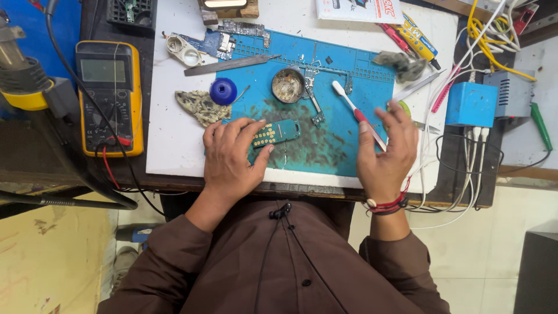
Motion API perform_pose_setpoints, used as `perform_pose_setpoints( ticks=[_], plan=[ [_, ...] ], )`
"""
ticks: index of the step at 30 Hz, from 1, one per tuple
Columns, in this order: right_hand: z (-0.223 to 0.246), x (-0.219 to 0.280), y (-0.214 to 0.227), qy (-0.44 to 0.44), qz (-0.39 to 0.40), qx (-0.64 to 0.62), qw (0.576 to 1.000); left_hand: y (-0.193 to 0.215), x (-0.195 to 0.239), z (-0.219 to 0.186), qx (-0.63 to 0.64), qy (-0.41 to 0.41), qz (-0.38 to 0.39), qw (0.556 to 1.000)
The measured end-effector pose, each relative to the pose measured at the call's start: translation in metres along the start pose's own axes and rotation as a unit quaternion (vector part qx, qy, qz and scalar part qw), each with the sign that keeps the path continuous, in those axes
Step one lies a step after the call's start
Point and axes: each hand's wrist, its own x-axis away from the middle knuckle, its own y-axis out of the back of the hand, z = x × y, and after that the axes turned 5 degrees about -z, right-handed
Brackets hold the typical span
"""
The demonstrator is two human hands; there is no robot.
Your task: The person solders a small green circuit board using a soldering iron and flux. They wipe the board with a cloth, then use a toothbrush to clean the soldered area. The person continues soldering different sections of the board and briefly handles a second circuit board.
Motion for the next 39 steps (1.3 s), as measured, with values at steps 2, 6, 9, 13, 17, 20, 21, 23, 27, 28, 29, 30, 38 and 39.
perform_pose_setpoints(
  ticks=[2, 6, 9, 13, 17, 20, 21, 23, 27, 28, 29, 30, 38, 39],
  plan=[
    [0.001, 0.007, -0.004, -0.048, 0.017, -0.059, 0.997, 0.0, 0.0, 0.0, 0.003, -0.003, -0.001, 1.0],
    [0.011, 0.018, -0.013, -0.03, 0.044, -0.07, 0.996, 0.0, 0.0, 0.0, 0.009, -0.012, -0.009, 1.0],
    [0.021, 0.019, -0.019, 0.005, 0.053, -0.091, 0.994, -0.001, 0.002, 0.001, 0.025, -0.012, -0.025, 0.999],
    [0.029, 0.013, -0.022, 0.038, 0.06, -0.089, 0.993, 0.004, 0.005, 0.005, 0.081, 0.005, -0.055, 0.995],
    [0.029, 0.012, -0.025, 0.005, 0.071, -0.103, 0.992, 0.019, 0.006, 0.014, 0.048, 0.026, -0.092, 0.994],
    [0.029, 0.016, -0.031, -0.012, 0.069, -0.116, 0.991, 0.033, 0.003, 0.025, -0.02, 0.035, -0.118, 0.992],
    [0.029, 0.018, -0.033, -0.002, 0.068, -0.123, 0.99, 0.037, 0.001, 0.03, -0.049, 0.04, -0.115, 0.991],
    [0.029, 0.021, -0.037, 0.018, 0.063, -0.135, 0.989, 0.043, -0.004, 0.039, -0.109, 0.042, -0.099, 0.988],
    [0.027, 0.023, -0.039, 0.03, 0.068, -0.132, 0.988, 0.045, -0.008, 0.046, -0.164, 0.032, -0.077, 0.983],
    [0.026, 0.022, -0.039, 0.028, 0.071, -0.131, 0.988, 0.043, -0.01, 0.046, -0.158, 0.03, -0.08, 0.984],
    [0.025, 0.022, -0.039, 0.026, 0.074, -0.129, 0.989, 0.039, -0.013, 0.047, -0.155, 0.029, -0.078, 0.984],
    [0.024, 0.022, -0.039, 0.026, 0.074, -0.128, 0.989, 0.036, -0.016, 0.047, -0.155, 0.03, -0.077, 0.984],
    [0.026, 0.02, -0.039, 0.021, 0.069, -0.143, 0.987, 0.014, -0.049, 0.053, -0.177, 0.0, -0.041, 0.983],
    [0.025, 0.02, -0.039, 0.016, 0.07, -0.145, 0.987, 0.014, -0.05, 0.053, -0.162, 0.002, -0.044, 0.986]
  ],
)
